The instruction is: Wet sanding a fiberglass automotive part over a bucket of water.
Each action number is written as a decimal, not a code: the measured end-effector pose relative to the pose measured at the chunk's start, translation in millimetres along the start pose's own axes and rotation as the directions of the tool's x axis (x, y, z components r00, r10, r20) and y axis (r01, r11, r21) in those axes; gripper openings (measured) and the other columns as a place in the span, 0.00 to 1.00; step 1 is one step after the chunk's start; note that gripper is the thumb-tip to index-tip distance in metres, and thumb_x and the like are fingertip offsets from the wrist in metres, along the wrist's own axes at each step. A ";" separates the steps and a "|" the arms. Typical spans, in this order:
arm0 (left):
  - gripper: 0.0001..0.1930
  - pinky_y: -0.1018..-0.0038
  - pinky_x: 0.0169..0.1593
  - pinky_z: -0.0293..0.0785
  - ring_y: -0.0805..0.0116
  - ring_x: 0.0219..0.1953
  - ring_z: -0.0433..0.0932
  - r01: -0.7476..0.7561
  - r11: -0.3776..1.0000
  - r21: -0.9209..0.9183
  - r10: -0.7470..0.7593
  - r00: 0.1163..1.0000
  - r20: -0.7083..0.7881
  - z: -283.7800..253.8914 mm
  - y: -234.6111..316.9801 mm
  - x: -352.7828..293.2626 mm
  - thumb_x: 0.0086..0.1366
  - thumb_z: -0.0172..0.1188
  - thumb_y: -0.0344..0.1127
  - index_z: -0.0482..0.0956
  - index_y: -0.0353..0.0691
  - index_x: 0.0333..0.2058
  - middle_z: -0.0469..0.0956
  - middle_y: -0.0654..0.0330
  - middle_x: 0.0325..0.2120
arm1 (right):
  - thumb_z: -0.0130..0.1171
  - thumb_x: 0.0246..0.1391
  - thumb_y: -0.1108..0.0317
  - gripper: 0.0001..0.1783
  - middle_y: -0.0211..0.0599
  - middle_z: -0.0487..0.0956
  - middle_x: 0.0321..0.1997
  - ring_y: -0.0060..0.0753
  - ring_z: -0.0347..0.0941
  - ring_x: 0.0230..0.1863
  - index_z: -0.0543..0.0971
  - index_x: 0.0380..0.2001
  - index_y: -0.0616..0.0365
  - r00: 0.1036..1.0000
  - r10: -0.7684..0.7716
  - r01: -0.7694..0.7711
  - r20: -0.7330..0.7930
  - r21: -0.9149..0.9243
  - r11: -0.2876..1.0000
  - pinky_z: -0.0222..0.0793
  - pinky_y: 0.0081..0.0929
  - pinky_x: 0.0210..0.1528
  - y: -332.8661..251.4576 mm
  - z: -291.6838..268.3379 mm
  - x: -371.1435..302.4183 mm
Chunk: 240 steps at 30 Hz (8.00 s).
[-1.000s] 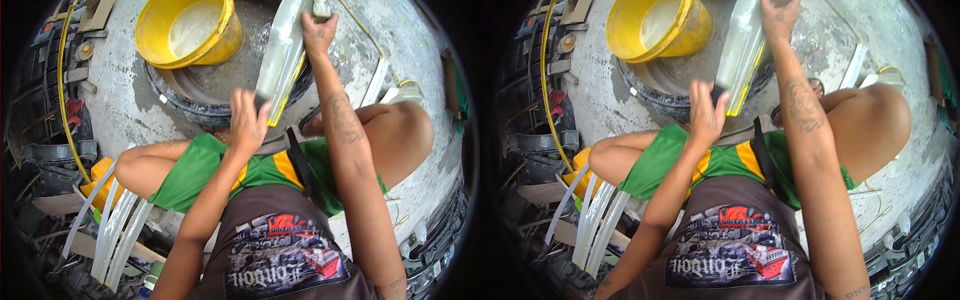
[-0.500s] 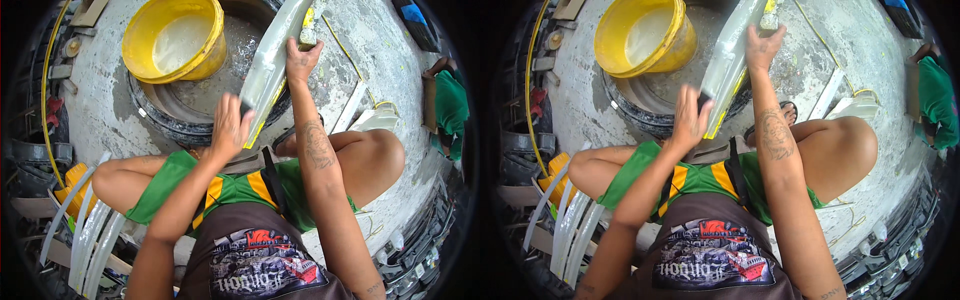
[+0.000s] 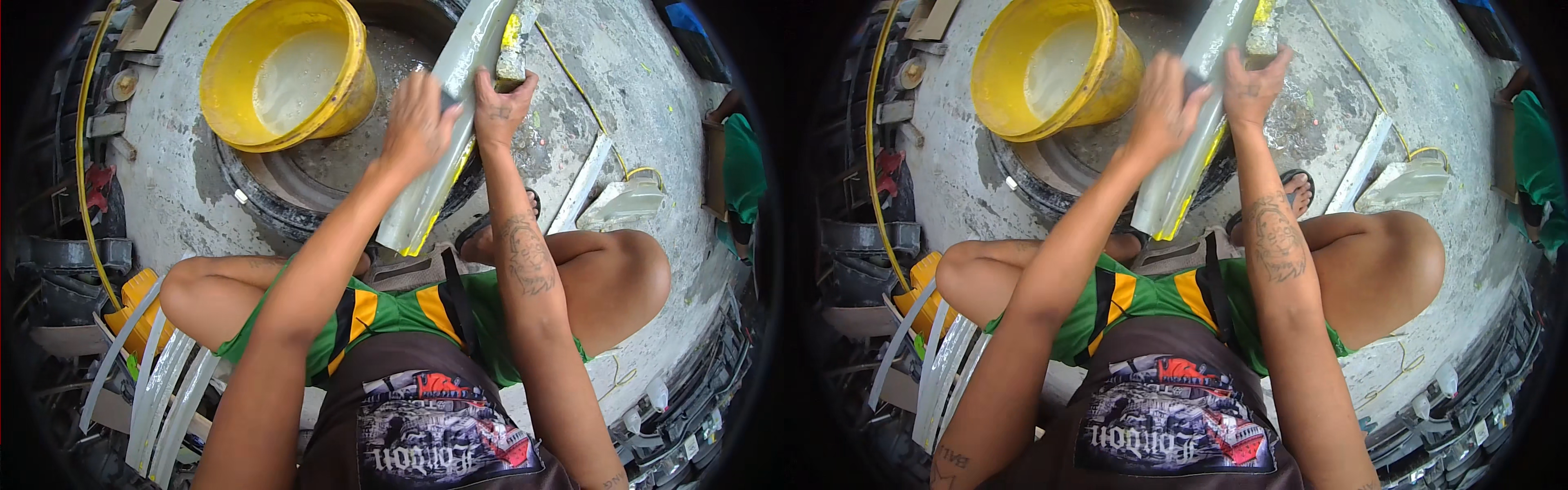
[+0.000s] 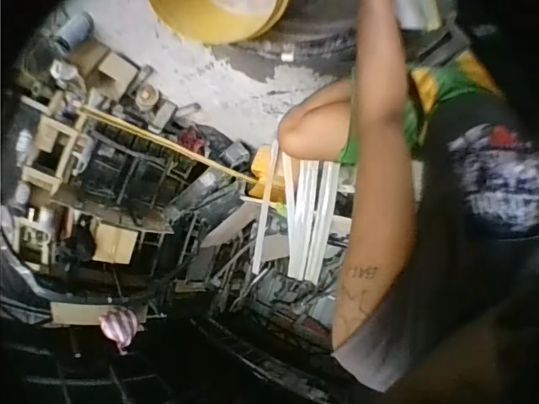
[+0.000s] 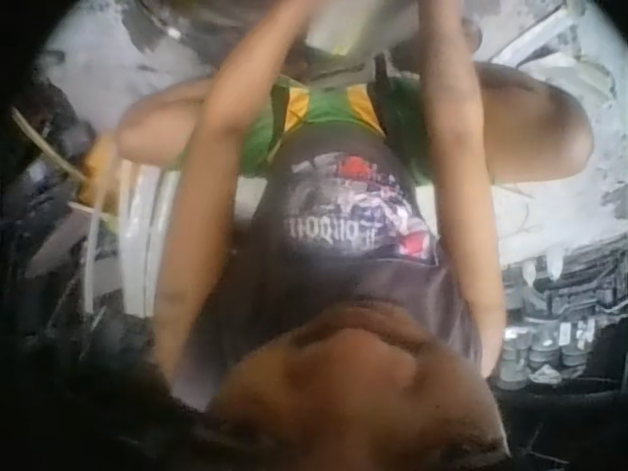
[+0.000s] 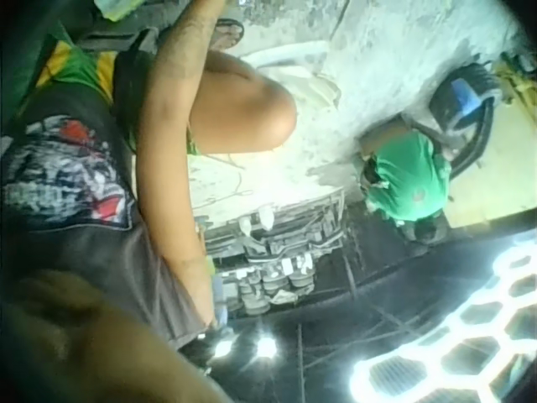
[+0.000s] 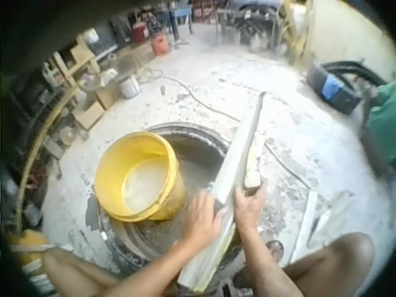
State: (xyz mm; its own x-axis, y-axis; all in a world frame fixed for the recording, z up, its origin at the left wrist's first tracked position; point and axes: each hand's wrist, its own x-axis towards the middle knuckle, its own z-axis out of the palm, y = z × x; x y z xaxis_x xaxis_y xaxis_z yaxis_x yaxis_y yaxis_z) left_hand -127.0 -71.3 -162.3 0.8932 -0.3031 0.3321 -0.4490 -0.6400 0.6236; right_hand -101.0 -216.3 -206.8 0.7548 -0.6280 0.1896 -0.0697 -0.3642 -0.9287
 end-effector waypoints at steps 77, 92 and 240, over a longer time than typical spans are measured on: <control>0.06 0.60 0.49 0.75 0.46 0.44 0.79 0.155 0.969 -0.194 -0.175 0.981 -0.089 -39.3 9.7 -102.2 0.62 0.65 0.24 0.80 0.29 0.37 0.81 0.46 0.41 | 0.72 0.48 0.54 0.40 0.53 0.77 0.38 0.47 0.74 0.40 0.67 0.54 0.71 0.999 0.031 -0.030 0.024 -0.047 0.998 0.72 0.40 0.48 -3.2 -8.6 -6.3; 0.10 0.61 0.49 0.77 0.46 0.44 0.81 0.166 0.949 -0.268 -0.197 0.976 -0.095 -32.9 -24.0 -59.2 0.62 0.67 0.26 0.81 0.30 0.41 0.81 0.46 0.39 | 0.72 0.49 0.56 0.40 0.52 0.78 0.40 0.44 0.74 0.42 0.65 0.54 0.73 0.998 0.021 -0.022 0.067 0.005 1.000 0.72 0.39 0.49 -9.9 2.4 -7.9; 0.19 0.58 0.53 0.69 0.47 0.46 0.73 0.146 0.981 -0.129 -0.117 0.972 0.205 -96.4 13.1 -164.6 0.62 0.67 0.30 0.79 0.28 0.50 0.76 0.48 0.42 | 0.79 0.44 0.55 0.36 0.44 0.79 0.34 0.38 0.74 0.36 0.70 0.43 0.69 0.985 -0.166 0.162 -0.039 -0.093 0.982 0.73 0.37 0.44 30.9 -2.2 12.3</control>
State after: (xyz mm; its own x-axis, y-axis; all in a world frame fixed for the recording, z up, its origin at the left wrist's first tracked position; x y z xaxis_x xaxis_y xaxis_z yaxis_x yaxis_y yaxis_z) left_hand -282.2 38.3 -140.6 0.9255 -0.3641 0.1043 -0.3133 -0.5812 0.7510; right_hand -95.3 -236.8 -232.5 0.7301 -0.5847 0.3537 -0.0064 -0.5235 -0.8520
